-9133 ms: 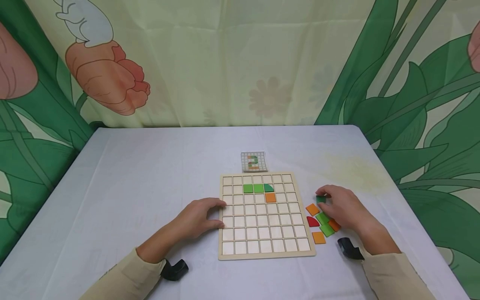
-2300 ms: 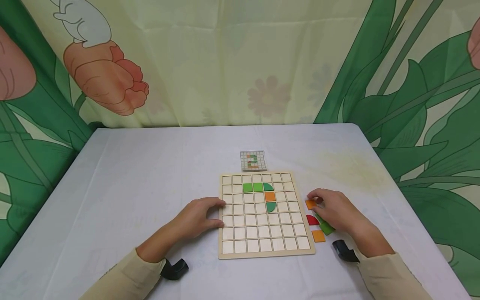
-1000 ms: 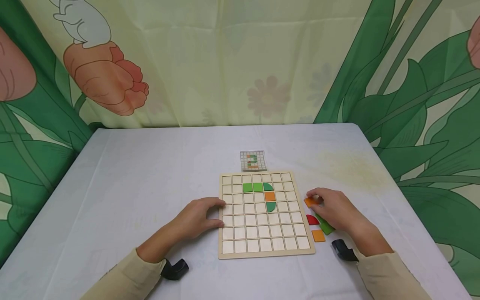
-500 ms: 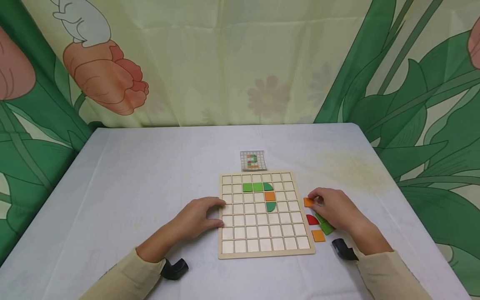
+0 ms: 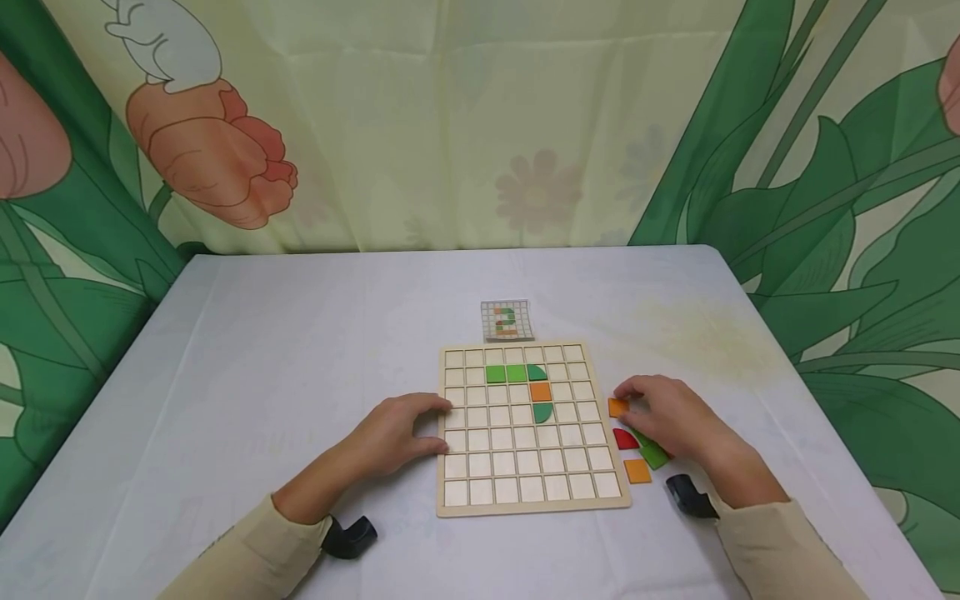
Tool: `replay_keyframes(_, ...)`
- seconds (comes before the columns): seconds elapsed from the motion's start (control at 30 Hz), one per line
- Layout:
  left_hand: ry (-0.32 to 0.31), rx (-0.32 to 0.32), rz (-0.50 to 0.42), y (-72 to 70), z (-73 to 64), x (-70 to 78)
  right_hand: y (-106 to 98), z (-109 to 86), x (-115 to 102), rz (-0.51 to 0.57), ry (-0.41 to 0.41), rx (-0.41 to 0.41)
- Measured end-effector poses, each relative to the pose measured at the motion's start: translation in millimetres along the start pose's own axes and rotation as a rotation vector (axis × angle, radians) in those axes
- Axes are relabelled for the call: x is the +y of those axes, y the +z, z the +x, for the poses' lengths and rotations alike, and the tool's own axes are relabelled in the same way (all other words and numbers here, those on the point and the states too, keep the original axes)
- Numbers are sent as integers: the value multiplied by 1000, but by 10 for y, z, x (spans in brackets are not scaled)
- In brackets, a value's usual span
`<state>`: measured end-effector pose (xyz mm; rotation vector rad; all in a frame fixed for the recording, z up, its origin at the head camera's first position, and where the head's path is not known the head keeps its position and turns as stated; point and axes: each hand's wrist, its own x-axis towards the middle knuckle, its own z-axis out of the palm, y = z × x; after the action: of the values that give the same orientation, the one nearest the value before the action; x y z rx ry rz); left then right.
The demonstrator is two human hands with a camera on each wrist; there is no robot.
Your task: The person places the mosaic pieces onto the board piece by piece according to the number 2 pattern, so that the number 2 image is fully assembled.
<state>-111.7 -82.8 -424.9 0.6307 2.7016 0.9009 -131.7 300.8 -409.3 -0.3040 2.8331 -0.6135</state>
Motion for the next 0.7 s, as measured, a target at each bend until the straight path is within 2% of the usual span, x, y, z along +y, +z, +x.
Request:
replay_keyframes(0.43, 4, -1, 5, 8, -1, -4, 21, 2, -37, -88, -31, 31)
replay_keyframes(0.7, 16, 1, 12, 10, -3, -13, -1, -15, -108, -55, -36, 57)
